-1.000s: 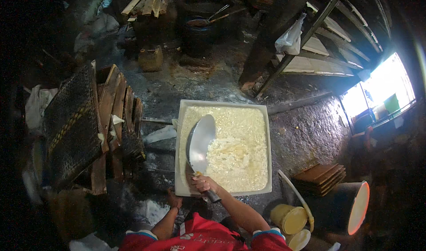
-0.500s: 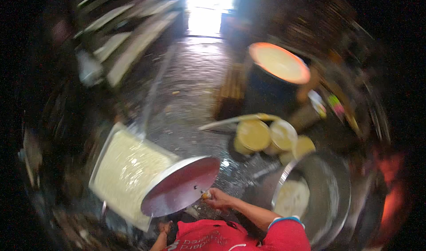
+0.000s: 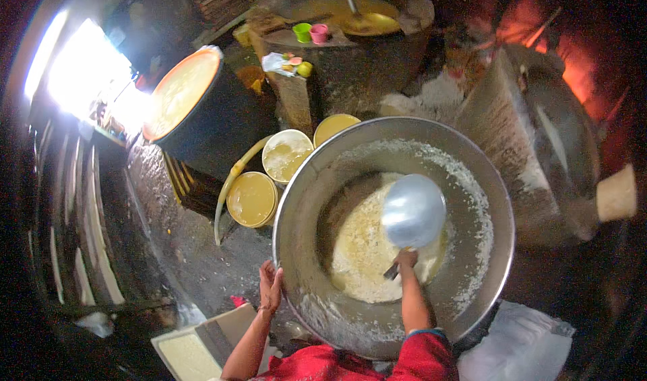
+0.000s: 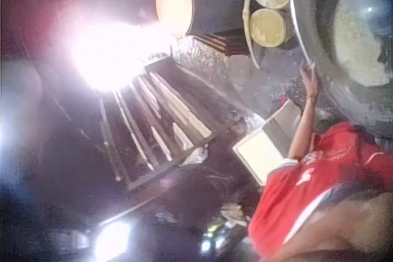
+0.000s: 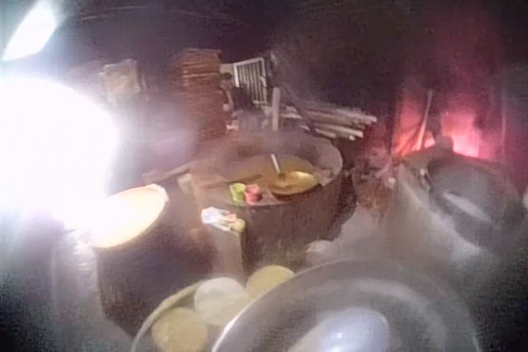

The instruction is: The person prepares a wooden frame with a mesh screen and a cloth liner. They then use a ladle to scoop a white fibrous slurry from a large metal basin and pour it onto the frame, spreading it evenly. The process is repeated to create a second sheet.

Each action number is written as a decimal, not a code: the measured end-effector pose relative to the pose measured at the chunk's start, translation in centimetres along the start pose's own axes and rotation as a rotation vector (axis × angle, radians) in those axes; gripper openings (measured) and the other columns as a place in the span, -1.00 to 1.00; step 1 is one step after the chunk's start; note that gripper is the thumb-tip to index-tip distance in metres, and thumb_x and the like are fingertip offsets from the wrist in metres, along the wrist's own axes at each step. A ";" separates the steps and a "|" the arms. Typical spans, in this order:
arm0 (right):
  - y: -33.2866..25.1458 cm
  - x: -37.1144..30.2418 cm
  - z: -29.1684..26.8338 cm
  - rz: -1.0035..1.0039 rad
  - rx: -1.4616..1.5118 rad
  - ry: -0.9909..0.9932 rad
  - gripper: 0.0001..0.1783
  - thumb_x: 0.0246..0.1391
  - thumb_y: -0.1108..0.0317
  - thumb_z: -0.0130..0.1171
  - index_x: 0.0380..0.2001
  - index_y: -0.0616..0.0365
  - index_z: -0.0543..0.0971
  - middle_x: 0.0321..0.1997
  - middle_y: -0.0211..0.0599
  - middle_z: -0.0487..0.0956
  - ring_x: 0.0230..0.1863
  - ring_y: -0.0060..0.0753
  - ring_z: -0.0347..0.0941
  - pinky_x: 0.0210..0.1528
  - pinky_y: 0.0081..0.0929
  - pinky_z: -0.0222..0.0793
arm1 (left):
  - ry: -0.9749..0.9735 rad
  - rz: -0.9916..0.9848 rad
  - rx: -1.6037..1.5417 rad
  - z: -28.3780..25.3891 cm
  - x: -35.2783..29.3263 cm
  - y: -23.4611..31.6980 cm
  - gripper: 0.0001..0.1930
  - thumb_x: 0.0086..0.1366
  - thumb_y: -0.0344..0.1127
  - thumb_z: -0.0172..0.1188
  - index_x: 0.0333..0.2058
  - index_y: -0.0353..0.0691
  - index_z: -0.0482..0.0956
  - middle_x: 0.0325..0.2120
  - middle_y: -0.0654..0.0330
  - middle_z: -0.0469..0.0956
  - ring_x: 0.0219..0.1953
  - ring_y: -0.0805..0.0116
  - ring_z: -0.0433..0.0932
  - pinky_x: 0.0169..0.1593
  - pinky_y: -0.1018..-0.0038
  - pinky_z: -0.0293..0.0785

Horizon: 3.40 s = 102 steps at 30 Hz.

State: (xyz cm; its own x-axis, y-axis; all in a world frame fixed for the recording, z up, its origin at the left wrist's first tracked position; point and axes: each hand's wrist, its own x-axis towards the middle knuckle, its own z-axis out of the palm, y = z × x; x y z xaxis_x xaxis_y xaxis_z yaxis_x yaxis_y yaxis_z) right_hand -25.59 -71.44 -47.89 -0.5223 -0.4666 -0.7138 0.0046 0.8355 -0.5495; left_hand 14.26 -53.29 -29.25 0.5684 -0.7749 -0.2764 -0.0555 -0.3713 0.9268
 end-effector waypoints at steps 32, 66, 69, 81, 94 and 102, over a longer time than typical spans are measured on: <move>2.5 11.9 5.1 0.177 -0.408 -1.366 -0.76 -0.02 0.39 0.19 -0.38 0.40 0.48 -0.56 -0.15 0.52 -0.60 -0.30 0.47 -0.57 -0.33 0.44 | 0.181 -0.123 0.480 3.8 2.7 3.7 -0.51 0.08 -0.34 0.30 -0.07 -0.32 0.27 -0.30 -0.08 0.49 -0.18 0.03 0.48 -0.12 0.23 0.39; 38.1 -71.9 22.3 0.211 -1.690 -1.791 -0.86 0.14 0.38 -0.02 -0.48 0.15 0.36 -0.69 -0.51 0.25 -0.74 -0.61 0.15 -0.71 -0.59 0.13 | 0.941 -1.091 -0.258 -30.8 -61.3 -37.9 -0.21 -0.13 0.34 0.24 -0.11 -0.27 0.54 -0.08 -0.10 0.49 0.01 -0.03 0.45 0.02 0.23 0.40; 45.6 -74.7 24.0 0.307 -1.746 -1.767 -0.88 0.14 0.38 -0.02 -0.45 0.16 0.37 -0.66 -0.52 0.25 -0.73 -0.64 0.15 -0.70 -0.63 0.12 | 1.312 -0.847 -0.403 -30.1 -60.3 -36.9 -0.28 -0.22 0.18 0.40 -0.17 -0.26 0.54 -0.17 -0.07 0.54 -0.08 -0.01 0.50 -0.04 0.26 0.43; 52.9 -79.8 29.5 0.283 -1.654 -1.362 -0.88 0.12 0.52 -0.11 -0.51 0.17 0.32 -0.76 -0.51 0.17 -0.75 -0.62 0.12 -0.69 -0.58 0.19 | 1.361 -1.074 -0.471 -30.1 -59.4 -37.8 -0.73 -0.05 -0.31 0.25 -0.34 -0.27 0.49 -0.34 -0.03 0.57 -0.24 0.09 0.55 -0.15 0.28 0.43; 30.6 -75.3 31.0 -1.657 -0.555 -1.193 -0.79 -0.01 0.47 0.13 -0.29 0.24 0.36 -0.47 -0.10 0.49 -0.64 -0.32 0.45 -0.65 -0.37 0.39 | 0.682 -1.138 -0.222 -29.4 -55.7 -40.2 -0.55 -0.02 0.10 0.31 -0.29 -0.15 0.61 -0.35 0.10 0.60 -0.34 0.23 0.54 -0.19 0.32 0.43; 1.5 -50.9 9.2 -0.328 -0.404 -1.534 -0.79 0.11 0.37 0.12 -0.51 0.18 0.34 -0.74 -0.44 0.28 -0.79 -0.58 0.23 -0.77 -0.48 0.22 | 0.356 -0.745 0.140 -29.3 -35.6 -18.1 -0.57 0.00 -0.05 0.35 -0.28 -0.28 0.54 -0.42 0.14 0.60 -0.36 0.32 0.55 -0.25 0.39 0.45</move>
State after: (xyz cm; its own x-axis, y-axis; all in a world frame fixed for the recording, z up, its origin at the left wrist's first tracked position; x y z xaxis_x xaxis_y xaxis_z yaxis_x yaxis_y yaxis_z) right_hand 8.86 -49.05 -16.37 0.8436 -0.2596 -0.4700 -0.2714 0.5490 -0.7905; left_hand 19.05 -4.03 -28.74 0.7208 -0.1028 -0.6855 0.3488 -0.8009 0.4868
